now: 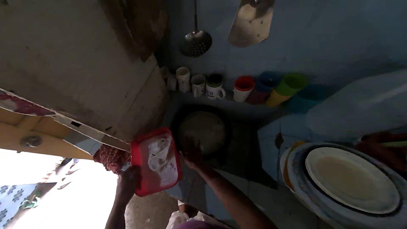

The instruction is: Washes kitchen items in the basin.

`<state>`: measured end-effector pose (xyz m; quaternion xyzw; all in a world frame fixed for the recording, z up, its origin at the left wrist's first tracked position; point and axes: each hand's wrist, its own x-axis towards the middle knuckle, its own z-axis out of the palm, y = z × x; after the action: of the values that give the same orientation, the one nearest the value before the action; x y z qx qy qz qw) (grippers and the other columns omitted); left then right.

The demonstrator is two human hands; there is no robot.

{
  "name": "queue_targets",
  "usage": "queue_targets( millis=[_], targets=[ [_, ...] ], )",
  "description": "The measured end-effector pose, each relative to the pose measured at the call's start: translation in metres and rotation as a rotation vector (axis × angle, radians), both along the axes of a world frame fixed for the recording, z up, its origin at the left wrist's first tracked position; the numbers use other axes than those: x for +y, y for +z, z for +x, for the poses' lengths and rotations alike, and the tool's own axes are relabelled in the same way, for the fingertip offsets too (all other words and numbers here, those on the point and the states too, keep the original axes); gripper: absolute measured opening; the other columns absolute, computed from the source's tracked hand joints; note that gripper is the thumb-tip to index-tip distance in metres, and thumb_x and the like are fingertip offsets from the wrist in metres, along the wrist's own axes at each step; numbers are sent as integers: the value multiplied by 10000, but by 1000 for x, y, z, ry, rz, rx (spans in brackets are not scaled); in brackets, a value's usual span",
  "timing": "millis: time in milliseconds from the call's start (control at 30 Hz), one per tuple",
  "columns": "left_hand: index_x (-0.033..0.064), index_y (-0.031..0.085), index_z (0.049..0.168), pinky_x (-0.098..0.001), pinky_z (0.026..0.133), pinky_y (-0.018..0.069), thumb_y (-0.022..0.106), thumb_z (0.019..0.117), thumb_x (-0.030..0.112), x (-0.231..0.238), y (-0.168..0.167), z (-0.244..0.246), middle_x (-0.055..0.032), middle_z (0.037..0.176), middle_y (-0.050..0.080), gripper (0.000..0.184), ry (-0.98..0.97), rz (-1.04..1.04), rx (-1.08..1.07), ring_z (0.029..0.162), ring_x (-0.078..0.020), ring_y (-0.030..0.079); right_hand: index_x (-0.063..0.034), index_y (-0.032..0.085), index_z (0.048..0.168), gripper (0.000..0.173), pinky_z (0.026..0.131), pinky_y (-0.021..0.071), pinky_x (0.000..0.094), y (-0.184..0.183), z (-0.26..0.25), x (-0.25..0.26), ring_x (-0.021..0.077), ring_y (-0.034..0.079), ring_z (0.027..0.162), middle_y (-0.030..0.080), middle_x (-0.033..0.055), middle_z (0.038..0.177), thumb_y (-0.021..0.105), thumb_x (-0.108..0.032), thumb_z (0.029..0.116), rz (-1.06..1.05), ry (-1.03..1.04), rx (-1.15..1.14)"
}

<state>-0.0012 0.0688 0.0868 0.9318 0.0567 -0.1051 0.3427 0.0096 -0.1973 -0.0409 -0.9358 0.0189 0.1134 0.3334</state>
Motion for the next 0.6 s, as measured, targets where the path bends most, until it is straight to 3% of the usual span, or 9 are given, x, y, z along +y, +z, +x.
queue_targets(
  millis=[33, 133, 167, 267, 400, 500, 533, 600],
  targets=[
    [-66, 692, 1054, -523, 851, 534, 546, 1056, 207, 2, -4, -3, -194, 918, 696, 309, -6, 13, 2, 873, -290, 678, -106, 277, 1627, 610, 1229, -9, 680, -8, -8, -9, 346, 95, 1584, 200, 154, 1697, 390, -382, 1095, -48, 7, -76],
    [-60, 705, 1048, -544, 845, 538, 544, 1058, 195, 7, -22, -11, -198, 899, 705, 302, -4, 21, 26, 860, -306, 689, -155, 477, 1543, 580, 1202, 142, 702, -12, -71, -21, 365, 253, 1545, 343, 140, 1647, 549, -411, 1027, -54, 164, -314],
    [-52, 709, 1041, -542, 825, 543, 539, 1059, 203, 10, -29, -14, -188, 877, 704, 308, 3, 20, 36, 832, -296, 688, -191, 482, 1544, 569, 1218, 101, 692, -11, -95, -22, 350, 220, 1557, 332, 122, 1656, 538, -435, 1033, -8, 271, -302],
    [-46, 713, 1053, -541, 811, 543, 518, 1067, 217, 12, -48, -20, -182, 868, 704, 327, 25, 30, 88, 816, -293, 684, -306, 512, 1519, 500, 1248, 109, 628, -21, -139, -24, 264, 237, 1561, 341, 40, 1661, 540, -429, 1035, 22, 491, -309],
    [-55, 708, 1087, -579, 870, 529, 505, 1074, 223, 10, -70, -21, -218, 923, 714, 344, 20, 77, 127, 891, -349, 695, -245, 462, 1556, 508, 1228, 99, 676, -20, -100, -40, 296, 254, 1554, 372, 68, 1644, 467, -387, 1068, -113, 326, -233],
    [-69, 710, 1101, -628, 944, 492, 524, 1065, 217, 7, -74, -18, -263, 1001, 719, 344, -8, 144, 111, 996, -420, 689, -101, 365, 1590, 576, 1248, 79, 611, -1, -45, -54, 339, 192, 1566, 245, 166, 1680, 343, -414, 1107, -133, 165, 139],
    [-68, 703, 1129, -629, 961, 484, 541, 1058, 202, 3, -69, -17, -274, 1042, 716, 322, -7, 185, 80, 1031, -434, 684, -73, 364, 1584, 599, 1257, 70, 586, -6, -29, -60, 327, 132, 1580, 192, 164, 1696, 353, -428, 1101, -113, 95, 214],
    [-42, 625, 1316, -607, 1046, 468, 589, 1024, 157, -9, -60, -15, -281, 1256, 660, 354, -11, 276, -42, 1191, -451, 634, -59, 327, 1597, 626, 1253, 40, 616, -27, -4, -73, 357, 44, 1586, 151, 185, 1701, 483, -330, 1056, -126, 16, 242]
  ],
)
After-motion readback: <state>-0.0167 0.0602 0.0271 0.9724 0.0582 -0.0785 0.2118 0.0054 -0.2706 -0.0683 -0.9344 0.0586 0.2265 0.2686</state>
